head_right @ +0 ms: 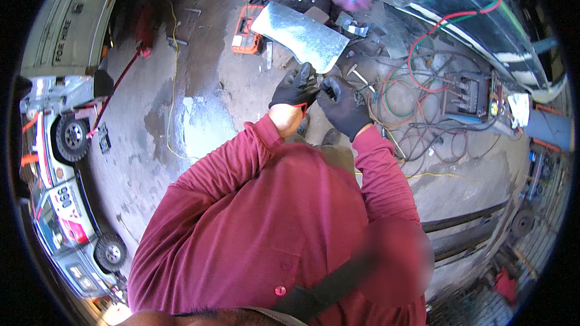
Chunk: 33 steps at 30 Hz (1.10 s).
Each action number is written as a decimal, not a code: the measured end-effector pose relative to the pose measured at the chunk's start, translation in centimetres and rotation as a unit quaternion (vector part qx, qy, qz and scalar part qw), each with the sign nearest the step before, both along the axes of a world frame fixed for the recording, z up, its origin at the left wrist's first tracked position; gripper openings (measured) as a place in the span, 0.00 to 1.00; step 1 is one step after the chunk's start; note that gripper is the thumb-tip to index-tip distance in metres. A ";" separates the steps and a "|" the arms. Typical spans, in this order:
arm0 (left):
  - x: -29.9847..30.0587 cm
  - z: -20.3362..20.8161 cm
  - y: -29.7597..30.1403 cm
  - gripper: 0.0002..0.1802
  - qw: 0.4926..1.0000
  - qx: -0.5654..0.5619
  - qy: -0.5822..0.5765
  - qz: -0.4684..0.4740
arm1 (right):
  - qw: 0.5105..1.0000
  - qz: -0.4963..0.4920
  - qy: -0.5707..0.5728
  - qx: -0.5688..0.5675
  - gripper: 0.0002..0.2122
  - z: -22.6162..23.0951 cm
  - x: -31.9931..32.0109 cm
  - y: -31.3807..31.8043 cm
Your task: The person kneels on the floor and uses tin snips to cut a large metal sheet into smaller pieces. After cutting, they stand, walk to a gas cylinder cart, and adjust the regulator valves.
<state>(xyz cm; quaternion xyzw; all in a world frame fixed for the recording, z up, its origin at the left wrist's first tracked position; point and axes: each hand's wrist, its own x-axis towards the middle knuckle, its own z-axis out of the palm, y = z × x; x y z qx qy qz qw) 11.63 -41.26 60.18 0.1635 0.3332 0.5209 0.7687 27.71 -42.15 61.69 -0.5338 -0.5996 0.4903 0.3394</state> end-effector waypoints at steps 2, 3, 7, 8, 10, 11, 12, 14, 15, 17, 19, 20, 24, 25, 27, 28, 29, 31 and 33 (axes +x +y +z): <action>-0.8 -0.4 -0.6 0.30 0.991 0.014 0.131 -0.010 | 0.997 0.068 0.036 -0.028 0.09 0.1 -0.1 -0.5; -1.2 -0.6 -1.0 0.35 0.982 0.021 0.188 -0.003 | 0.995 0.103 -0.003 -0.014 0.08 0.4 0.3 -1.0; -1.3 -1.3 -2.3 0.62 0.957 0.044 0.287 -0.001 | 0.976 0.186 0.014 -0.108 0.09 1.5 1.7 -3.6; -1.0 -1.5 -2.5 0.63 0.952 0.079 0.295 0.011 | 0.971 0.199 0.037 -0.126 0.10 1.8 2.2 -4.1; -0.2 -1.6 -2.9 0.65 0.940 0.125 0.319 0.010 | 0.970 0.188 0.079 -0.134 0.11 2.1 3.6 -4.8; 0.3 -1.5 -3.1 0.66 0.921 0.151 0.360 0.003 | 0.969 0.181 0.099 -0.137 0.12 2.3 4.3 -4.8; 0.9 -1.4 -3.3 0.66 0.899 0.170 0.404 -0.007 | 0.964 0.167 0.125 -0.166 0.13 2.5 5.1 -4.6; 2.2 -1.0 -4.0 0.67 0.869 0.210 0.448 -0.010 | 0.963 0.143 0.183 -0.138 0.15 2.8 6.2 -4.0; 2.8 -0.7 -4.1 0.66 0.860 0.210 0.464 -0.028 | 0.961 0.130 0.211 -0.126 0.16 3.0 6.6 -3.8; 4.0 -0.1 -4.3 0.66 0.829 0.223 0.510 -0.060 | 0.978 0.155 0.137 0.008 0.17 3.5 7.2 -3.3; 4.8 0.6 -4.5 0.59 0.790 0.257 0.555 -0.033 | 0.971 0.167 0.110 0.128 0.17 3.8 7.4 -3.1; 5.0 1.0 -4.6 0.56 0.771 0.270 0.577 -0.021 | 0.977 0.159 0.118 0.081 0.19 3.8 7.5 -3.1; 5.4 2.1 -5.7 0.48 0.763 0.237 0.597 -0.063 | 0.982 0.112 0.150 -0.022 0.21 2.9 7.6 -3.3; 5.5 2.2 -6.0 0.46 0.774 0.223 0.589 -0.067 | 0.979 0.102 0.166 -0.060 0.21 2.5 7.6 -3.2; 5.9 2.4 -6.3 0.44 0.792 0.188 0.577 -0.071 | 0.979 0.077 0.171 -0.082 0.20 1.6 7.6 -2.8; 6.2 2.5 -6.4 0.39 0.800 0.182 0.570 -0.056 | 0.982 0.063 0.161 -0.069 0.20 1.1 7.5 -2.5; 6.4 2.7 -6.4 0.38 0.832 0.153 0.528 -0.067 | 0.984 0.056 0.159 -0.062 0.19 0.7 7.4 -2.3; 6.5 3.0 -5.9 0.34 0.867 0.116 0.474 -0.098 | 0.986 0.025 0.120 -0.111 0.19 0.2 7.2 -1.7; 6.4 3.5 -5.3 0.30 0.798 0.189 0.551 -0.154 | 0.986 -0.005 0.103 -0.128 0.19 -0.1 6.9 -1.1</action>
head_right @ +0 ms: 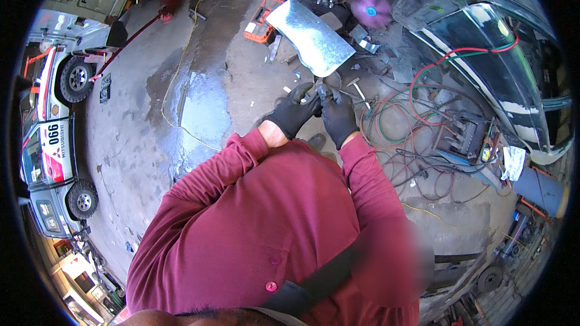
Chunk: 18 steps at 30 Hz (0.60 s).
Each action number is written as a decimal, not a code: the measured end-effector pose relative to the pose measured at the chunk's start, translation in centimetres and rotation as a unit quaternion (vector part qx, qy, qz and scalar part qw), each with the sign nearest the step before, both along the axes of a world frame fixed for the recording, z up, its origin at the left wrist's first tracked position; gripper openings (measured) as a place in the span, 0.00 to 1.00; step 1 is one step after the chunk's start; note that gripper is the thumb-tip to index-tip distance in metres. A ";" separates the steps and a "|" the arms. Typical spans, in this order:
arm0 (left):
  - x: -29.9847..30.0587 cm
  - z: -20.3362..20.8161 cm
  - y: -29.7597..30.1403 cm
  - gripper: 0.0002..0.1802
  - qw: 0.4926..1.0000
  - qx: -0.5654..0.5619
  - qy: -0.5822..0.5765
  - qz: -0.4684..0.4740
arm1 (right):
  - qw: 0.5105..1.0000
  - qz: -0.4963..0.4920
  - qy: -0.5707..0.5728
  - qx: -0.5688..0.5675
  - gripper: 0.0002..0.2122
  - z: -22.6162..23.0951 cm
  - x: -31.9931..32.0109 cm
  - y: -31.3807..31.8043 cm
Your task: The person kneels on the floor and uses tin snips to cut a large metal sheet into smaller pieces. After cutting, they stand, walk to a gas cylinder cart, and adjust the regulator valves.
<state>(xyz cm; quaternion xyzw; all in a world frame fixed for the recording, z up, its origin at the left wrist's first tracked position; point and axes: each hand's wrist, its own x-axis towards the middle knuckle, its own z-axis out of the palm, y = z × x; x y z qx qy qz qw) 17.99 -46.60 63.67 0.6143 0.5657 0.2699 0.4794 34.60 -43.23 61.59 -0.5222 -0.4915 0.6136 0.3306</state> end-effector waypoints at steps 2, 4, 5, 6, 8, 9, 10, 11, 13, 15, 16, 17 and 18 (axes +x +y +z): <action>-0.6 0.3 0.8 0.29 0.934 0.151 0.276 -0.167 | 1.000 -0.024 -0.017 0.008 0.19 -0.2 -0.4 0.7; -0.9 0.0 2.1 0.29 0.950 0.115 0.218 -0.193 | 0.997 -0.035 -0.062 0.009 0.19 -0.5 -0.7 1.6; -1.0 -0.5 2.6 0.29 0.956 0.092 0.196 -0.200 | 0.997 -0.026 -0.058 -0.044 0.18 -0.7 -0.6 1.9; -1.3 -1.2 2.9 0.29 0.941 0.126 0.224 -0.219 | 0.995 -0.029 -0.088 -0.025 0.18 -0.9 -0.7 2.4; -2.0 -2.9 2.8 0.30 0.909 0.220 0.271 -0.227 | 0.991 -0.039 -0.130 0.009 0.17 -1.5 -1.1 3.4; -3.0 -3.8 2.3 0.29 0.914 0.244 0.228 -0.229 | 0.990 -0.041 -0.133 0.005 0.17 -1.8 -1.3 3.8; -4.3 -4.6 1.8 0.29 0.914 0.304 0.169 -0.211 | 0.990 -0.043 -0.133 0.000 0.17 -2.0 -1.6 4.3; -5.2 -5.3 1.7 0.27 0.904 0.341 0.144 -0.212 | 0.989 -0.049 -0.141 -0.005 0.18 -2.2 -1.9 4.8; -7.2 -5.8 1.7 0.24 0.878 0.395 0.132 -0.236 | 0.987 -0.063 -0.149 0.013 0.18 -2.5 -2.7 5.6; -8.7 -5.3 2.5 0.20 0.853 0.327 0.190 -0.360 | 0.986 -0.075 -0.152 -0.003 0.18 -2.6 -3.4 6.3; -9.3 -4.7 3.0 0.17 0.826 0.238 0.233 -0.455 | 0.986 -0.080 -0.146 -0.026 0.18 -2.7 -3.8 6.6; -10.0 -4.0 3.5 0.15 0.792 0.181 0.256 -0.524 | 0.986 -0.085 -0.138 -0.041 0.18 -2.9 -4.2 6.9; -10.6 -3.3 4.0 0.11 0.815 0.198 0.212 -0.502 | 0.984 -0.094 -0.140 -0.056 0.18 -3.0 -4.6 7.1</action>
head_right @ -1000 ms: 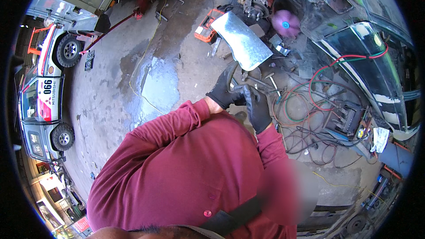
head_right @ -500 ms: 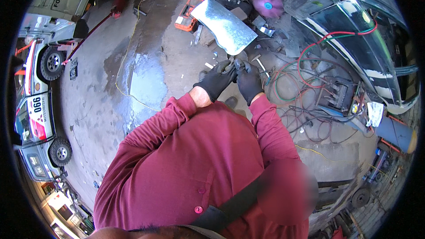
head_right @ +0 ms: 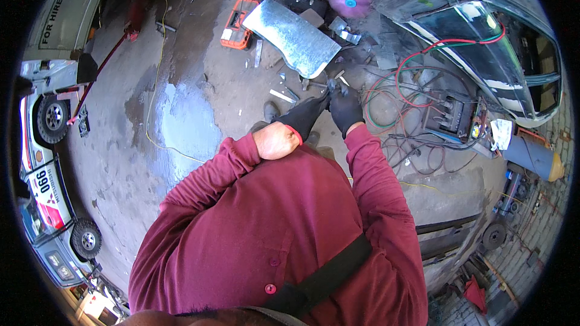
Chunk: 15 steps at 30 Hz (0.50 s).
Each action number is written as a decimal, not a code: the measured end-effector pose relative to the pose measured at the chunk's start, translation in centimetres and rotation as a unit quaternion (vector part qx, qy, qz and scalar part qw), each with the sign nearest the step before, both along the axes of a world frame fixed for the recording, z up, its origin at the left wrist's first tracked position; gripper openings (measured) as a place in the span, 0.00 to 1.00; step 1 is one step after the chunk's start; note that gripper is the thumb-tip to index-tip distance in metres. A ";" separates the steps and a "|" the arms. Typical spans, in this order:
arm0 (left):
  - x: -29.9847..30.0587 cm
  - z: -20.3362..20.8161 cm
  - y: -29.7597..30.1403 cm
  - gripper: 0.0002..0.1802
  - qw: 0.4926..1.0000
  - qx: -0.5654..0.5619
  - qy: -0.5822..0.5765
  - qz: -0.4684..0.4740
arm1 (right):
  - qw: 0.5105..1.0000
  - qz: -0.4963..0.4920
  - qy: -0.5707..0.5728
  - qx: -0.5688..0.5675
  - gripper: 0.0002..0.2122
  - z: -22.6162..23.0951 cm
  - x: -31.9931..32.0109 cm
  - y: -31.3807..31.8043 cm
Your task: The person kneels on the floor and uses tin snips to cut a large metal sheet into smaller pieces. After cutting, they stand, walk to a gas cylinder cart, and adjust the regulator valves.
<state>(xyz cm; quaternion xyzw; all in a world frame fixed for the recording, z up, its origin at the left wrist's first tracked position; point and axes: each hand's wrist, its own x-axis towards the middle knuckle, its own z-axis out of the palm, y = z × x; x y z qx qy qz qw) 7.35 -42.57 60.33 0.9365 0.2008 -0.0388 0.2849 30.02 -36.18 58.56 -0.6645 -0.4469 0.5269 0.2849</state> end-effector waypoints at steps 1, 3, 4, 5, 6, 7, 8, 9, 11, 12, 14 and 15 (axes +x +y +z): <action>-0.9 0.6 0.4 0.08 0.995 0.013 -0.091 0.025 | 1.000 -0.012 0.000 -0.006 0.18 -0.2 -0.4 0.1; -2.3 1.0 1.1 0.06 0.985 0.004 -0.167 0.040 | 1.000 -0.019 -0.001 -0.005 0.17 -0.6 -1.0 0.1; -2.9 0.9 1.3 0.06 0.982 -0.011 -0.185 0.042 | 1.000 -0.015 -0.003 0.001 0.17 -0.7 -1.3 0.0; -3.5 0.7 1.5 0.06 0.982 -0.020 -0.182 0.036 | 1.000 -0.022 0.000 -0.007 0.17 -0.8 -1.5 -0.1; -4.0 0.3 1.7 0.06 0.986 -0.022 -0.162 0.020 | 1.000 -0.015 -0.006 0.002 0.17 -0.8 -1.8 -0.2; -4.5 -0.2 1.9 0.07 0.975 -0.025 -0.220 0.027 | 1.000 -0.019 -0.009 -0.004 0.17 -0.6 -1.9 -0.3; -4.6 -0.7 2.1 0.07 0.976 -0.033 -0.212 0.025 | 0.998 -0.034 -0.010 -0.047 0.17 -0.3 -2.2 -0.4; -4.9 -1.1 2.2 0.07 0.978 -0.041 -0.203 0.026 | 0.999 0.014 0.041 -0.012 0.17 0.2 -2.0 -0.5; -5.5 -1.3 2.3 0.09 0.951 -0.188 -0.212 0.126 | 0.998 0.054 0.013 0.004 0.17 1.4 -2.3 -0.7; -5.7 -1.2 2.3 0.11 0.936 -0.256 -0.168 0.170 | 0.998 0.065 0.015 0.012 0.16 2.0 -2.6 -0.8; -6.1 -0.8 2.4 0.13 0.884 -0.386 -0.077 0.254 | 0.995 0.096 0.016 0.026 0.15 3.3 -3.1 -0.8; -6.1 -0.6 2.5 0.17 0.873 -0.390 -0.140 0.258 | 0.993 0.106 0.030 0.032 0.15 3.9 -3.4 -0.8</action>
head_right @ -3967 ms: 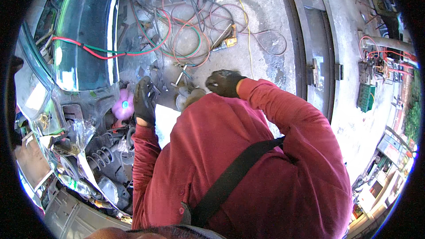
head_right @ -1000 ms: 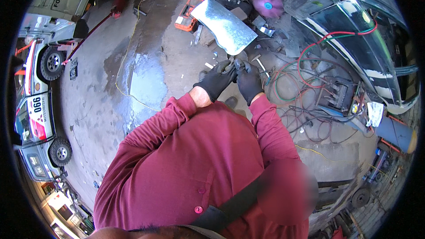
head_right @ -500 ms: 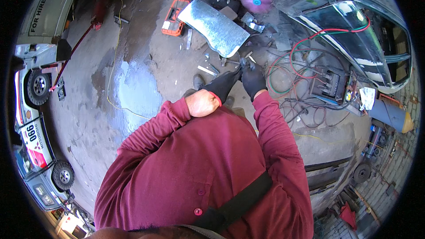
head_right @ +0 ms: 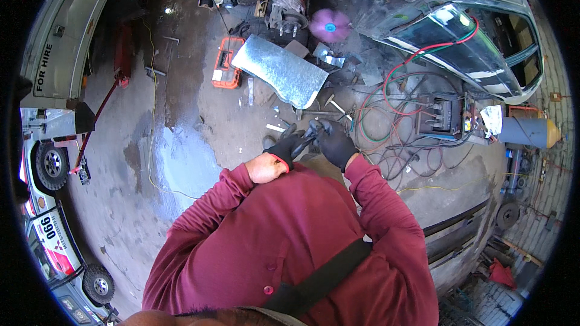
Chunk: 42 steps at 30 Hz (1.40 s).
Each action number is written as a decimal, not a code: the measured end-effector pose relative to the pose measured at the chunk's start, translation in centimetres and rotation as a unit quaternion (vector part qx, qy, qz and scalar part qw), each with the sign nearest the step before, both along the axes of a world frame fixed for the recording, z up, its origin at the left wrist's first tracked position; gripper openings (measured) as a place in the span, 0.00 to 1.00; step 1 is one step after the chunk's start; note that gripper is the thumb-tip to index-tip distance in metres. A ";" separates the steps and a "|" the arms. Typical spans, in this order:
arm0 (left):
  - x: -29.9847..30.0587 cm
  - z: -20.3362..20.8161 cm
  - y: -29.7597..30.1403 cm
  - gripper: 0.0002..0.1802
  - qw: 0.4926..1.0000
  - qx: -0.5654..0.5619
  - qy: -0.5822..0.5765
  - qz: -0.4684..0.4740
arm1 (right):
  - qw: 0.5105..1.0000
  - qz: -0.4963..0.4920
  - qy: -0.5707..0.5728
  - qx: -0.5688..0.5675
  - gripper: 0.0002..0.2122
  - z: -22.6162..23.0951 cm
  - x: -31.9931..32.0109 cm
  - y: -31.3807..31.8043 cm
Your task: The person kneels on the floor and uses tin snips to cut a large metal sheet into smaller pieces. After cutting, they stand, walk to a gas cylinder cart, and adjust the regulator valves.
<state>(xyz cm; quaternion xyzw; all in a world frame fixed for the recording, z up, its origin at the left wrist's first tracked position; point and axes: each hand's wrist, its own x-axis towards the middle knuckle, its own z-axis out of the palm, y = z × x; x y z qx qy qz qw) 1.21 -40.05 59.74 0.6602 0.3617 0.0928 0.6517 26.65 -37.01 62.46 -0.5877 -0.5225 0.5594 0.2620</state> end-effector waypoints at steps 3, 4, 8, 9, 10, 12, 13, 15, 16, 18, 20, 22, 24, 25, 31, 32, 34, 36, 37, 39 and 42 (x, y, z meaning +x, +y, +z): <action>-0.3 0.2 0.2 0.17 0.997 0.003 0.071 -0.035 | 0.997 0.065 0.014 -0.026 0.14 1.3 -0.5 0.3; -0.4 0.1 0.2 0.16 0.998 0.002 0.066 -0.023 | 0.996 0.087 0.003 -0.030 0.15 1.4 -0.6 0.4; -1.5 -1.5 0.0 0.13 0.999 -0.019 0.026 0.043 | 0.993 0.114 0.022 0.009 0.18 0.5 -1.1 1.0; -1.6 -1.9 0.0 0.13 0.998 -0.008 0.005 0.059 | 0.994 0.103 -0.009 0.044 0.19 -0.1 -1.3 1.0; -1.6 -2.5 0.1 0.19 0.987 -0.121 0.063 0.080 | 0.990 0.100 -0.035 0.091 0.20 -0.6 -1.5 0.9; -0.7 -3.1 -0.1 0.24 0.960 -0.173 -0.069 0.211 | 0.991 0.102 -0.030 0.087 0.22 -1.7 -1.8 0.6; 0.0 -3.2 -0.1 0.21 0.940 -0.187 -0.114 0.262 | 0.994 0.107 0.000 0.038 0.23 -2.0 -2.0 0.5; 1.5 -2.8 -0.1 0.17 0.929 -0.100 -0.192 0.302 | 0.989 0.144 0.013 -0.010 0.24 -2.4 -2.0 0.3; 2.4 -2.3 -0.5 0.19 0.858 -0.190 -0.301 0.371 | 0.984 0.178 -0.003 -0.007 0.24 -2.4 -1.9 0.3; 3.3 -0.8 -0.5 0.28 0.774 -0.264 -0.459 0.347 | 0.973 0.222 -0.035 -0.048 0.24 -2.1 -1.6 0.4; 3.9 0.6 -0.1 0.27 0.734 -0.343 -0.460 0.364 | 0.977 0.189 -0.091 -0.030 0.24 -1.9 -1.0 0.6; 4.1 1.4 0.5 0.28 0.732 -0.373 -0.449 0.351 | 0.978 0.160 -0.124 -0.042 0.24 -2.2 -0.4 1.1; 4.1 1.1 0.8 0.34 0.774 -0.357 -0.429 0.299 | 0.975 0.148 -0.157 -0.057 0.23 -3.0 0.9 1.5; 4.2 0.7 0.8 0.33 0.774 -0.368 -0.398 0.327 | 0.978 0.141 -0.151 -0.042 0.23 -3.6 1.7 1.6; 3.8 -2.4 -0.5 0.29 0.785 -0.376 -0.377 0.316 | 0.998 0.052 -0.034 -0.017 0.15 -6.5 3.2 3.5; 3.9 -2.4 -0.5 0.27 0.790 -0.369 -0.373 0.319 | 0.998 0.059 -0.026 0.000 0.15 -6.2 3.5 3.9; 4.1 -1.5 0.0 0.22 0.781 -0.371 -0.401 0.304 | 0.997 0.072 0.028 -0.006 0.15 -4.8 3.9 4.7; 4.2 0.3 0.7 0.16 0.743 -0.374 -0.495 0.252 | 0.983 0.080 0.159 -0.042 0.13 -3.0 4.5 5.5; 4.3 1.2 0.9 0.14 0.749 -0.388 -0.451 0.293 | 0.978 0.095 0.180 -0.043 0.14 -2.2 4.4 5.8; 5.2 3.0 1.1 0.11 0.738 -0.393 -0.424 0.348 | 0.955 0.117 0.273 0.004 0.16 -1.3 4.0 6.1; 5.9 4.4 1.7 0.13 0.724 -0.415 -0.436 0.337 | 0.975 0.186 0.093 0.076 0.16 -1.2 2.8 6.1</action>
